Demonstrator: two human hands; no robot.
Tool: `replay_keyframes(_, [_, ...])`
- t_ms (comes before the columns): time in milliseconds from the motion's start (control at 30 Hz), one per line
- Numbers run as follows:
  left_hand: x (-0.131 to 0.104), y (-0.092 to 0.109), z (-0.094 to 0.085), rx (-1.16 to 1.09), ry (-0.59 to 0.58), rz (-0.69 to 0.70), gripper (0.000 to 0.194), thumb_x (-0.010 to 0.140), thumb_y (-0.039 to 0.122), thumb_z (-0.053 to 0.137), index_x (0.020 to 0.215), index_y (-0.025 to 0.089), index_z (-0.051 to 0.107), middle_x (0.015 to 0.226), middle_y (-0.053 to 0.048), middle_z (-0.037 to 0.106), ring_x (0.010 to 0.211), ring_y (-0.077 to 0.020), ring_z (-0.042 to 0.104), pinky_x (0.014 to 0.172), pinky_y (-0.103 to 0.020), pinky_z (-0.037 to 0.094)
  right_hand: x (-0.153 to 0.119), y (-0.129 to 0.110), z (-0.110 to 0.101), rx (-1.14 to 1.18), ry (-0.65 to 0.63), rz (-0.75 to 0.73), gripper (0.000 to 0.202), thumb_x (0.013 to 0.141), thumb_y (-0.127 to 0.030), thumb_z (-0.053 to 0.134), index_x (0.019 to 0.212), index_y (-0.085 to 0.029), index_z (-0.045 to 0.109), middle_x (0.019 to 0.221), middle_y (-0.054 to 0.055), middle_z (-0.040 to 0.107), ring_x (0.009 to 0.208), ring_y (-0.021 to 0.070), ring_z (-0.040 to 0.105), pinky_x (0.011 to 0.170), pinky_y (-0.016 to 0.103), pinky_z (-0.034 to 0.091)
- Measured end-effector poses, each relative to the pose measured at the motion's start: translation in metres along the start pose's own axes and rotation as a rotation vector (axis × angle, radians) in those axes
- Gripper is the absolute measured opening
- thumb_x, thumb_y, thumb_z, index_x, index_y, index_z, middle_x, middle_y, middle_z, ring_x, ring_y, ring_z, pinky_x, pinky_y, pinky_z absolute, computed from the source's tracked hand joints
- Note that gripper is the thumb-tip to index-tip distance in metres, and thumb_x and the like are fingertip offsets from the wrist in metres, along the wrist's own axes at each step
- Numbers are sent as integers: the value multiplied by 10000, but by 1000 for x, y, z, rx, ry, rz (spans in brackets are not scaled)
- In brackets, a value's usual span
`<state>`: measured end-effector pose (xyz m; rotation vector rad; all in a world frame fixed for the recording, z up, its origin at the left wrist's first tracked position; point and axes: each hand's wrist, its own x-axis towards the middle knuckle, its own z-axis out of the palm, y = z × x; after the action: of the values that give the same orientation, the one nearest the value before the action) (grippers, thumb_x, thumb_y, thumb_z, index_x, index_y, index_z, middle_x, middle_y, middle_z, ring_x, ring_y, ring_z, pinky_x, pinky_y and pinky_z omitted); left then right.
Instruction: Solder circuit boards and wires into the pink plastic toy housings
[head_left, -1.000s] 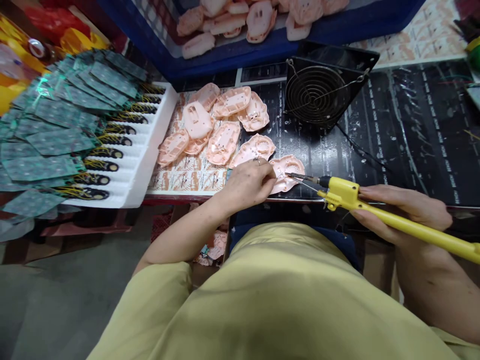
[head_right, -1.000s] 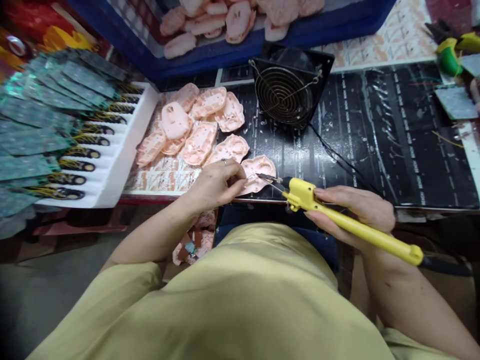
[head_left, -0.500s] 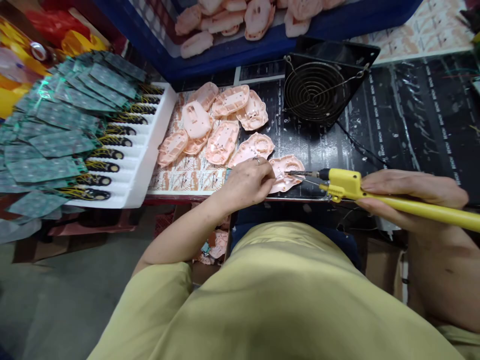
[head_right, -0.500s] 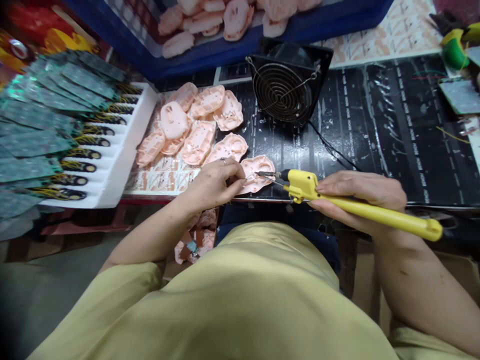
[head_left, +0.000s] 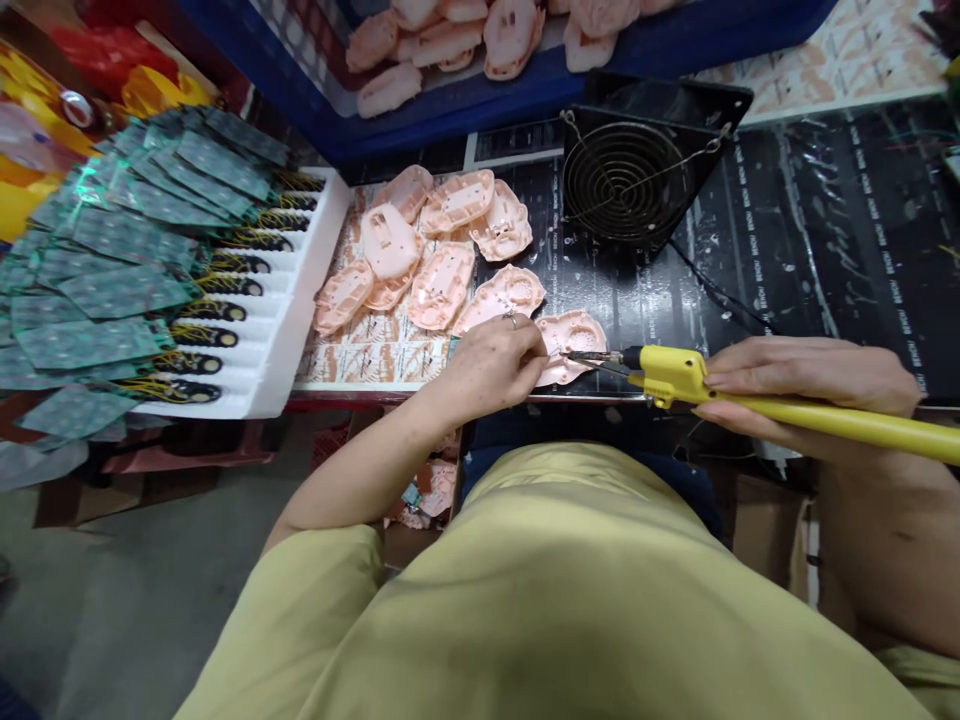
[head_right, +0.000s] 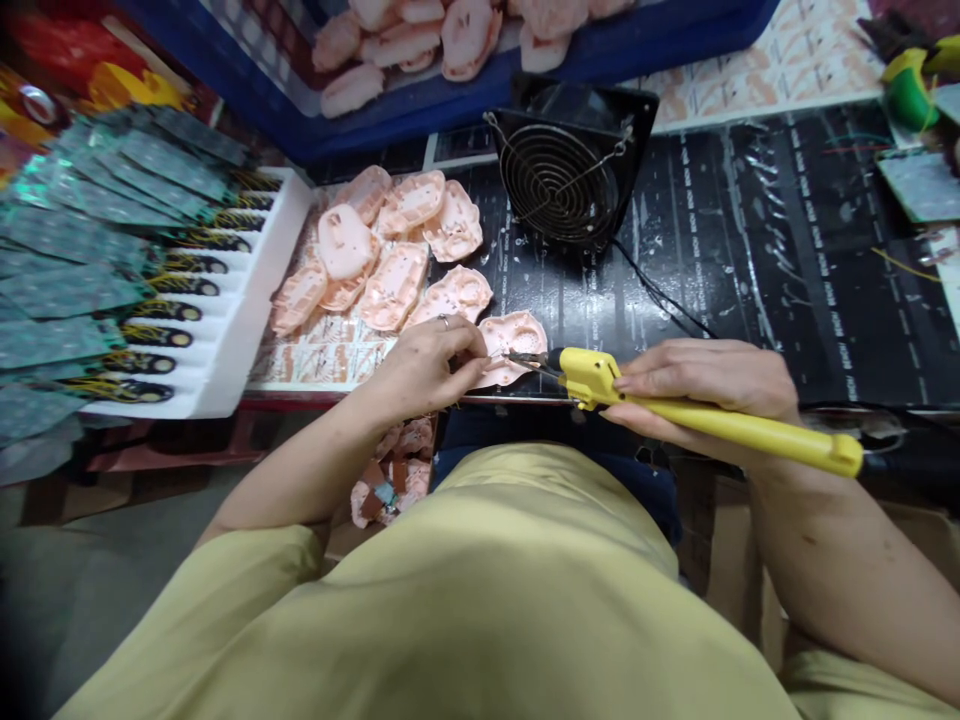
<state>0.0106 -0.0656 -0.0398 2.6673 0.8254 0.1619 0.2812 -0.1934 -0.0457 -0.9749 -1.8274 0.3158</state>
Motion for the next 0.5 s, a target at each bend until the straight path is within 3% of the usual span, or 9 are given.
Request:
replay_keyframes(333, [0, 2, -3, -22, -37, -31, 195, 930, 258, 573, 799, 141, 658, 862, -74, 674, 818, -188, 638, 763, -302, 476, -6, 6, 1, 6, 8, -42, 192, 730, -102, 829, 838, -190, 697, 706, 14, 720, 638, 140, 708, 574, 193, 595])
replay_keyframes(500, [1, 2, -4, -23, -33, -12, 170, 916, 232, 569, 798, 143, 654, 867, -74, 678, 821, -187, 640, 766, -301, 478, -17, 4, -6, -79, 225, 139, 175, 742, -213, 844, 873, -233, 730, 770, 30, 737, 666, 159, 708, 534, 227, 574])
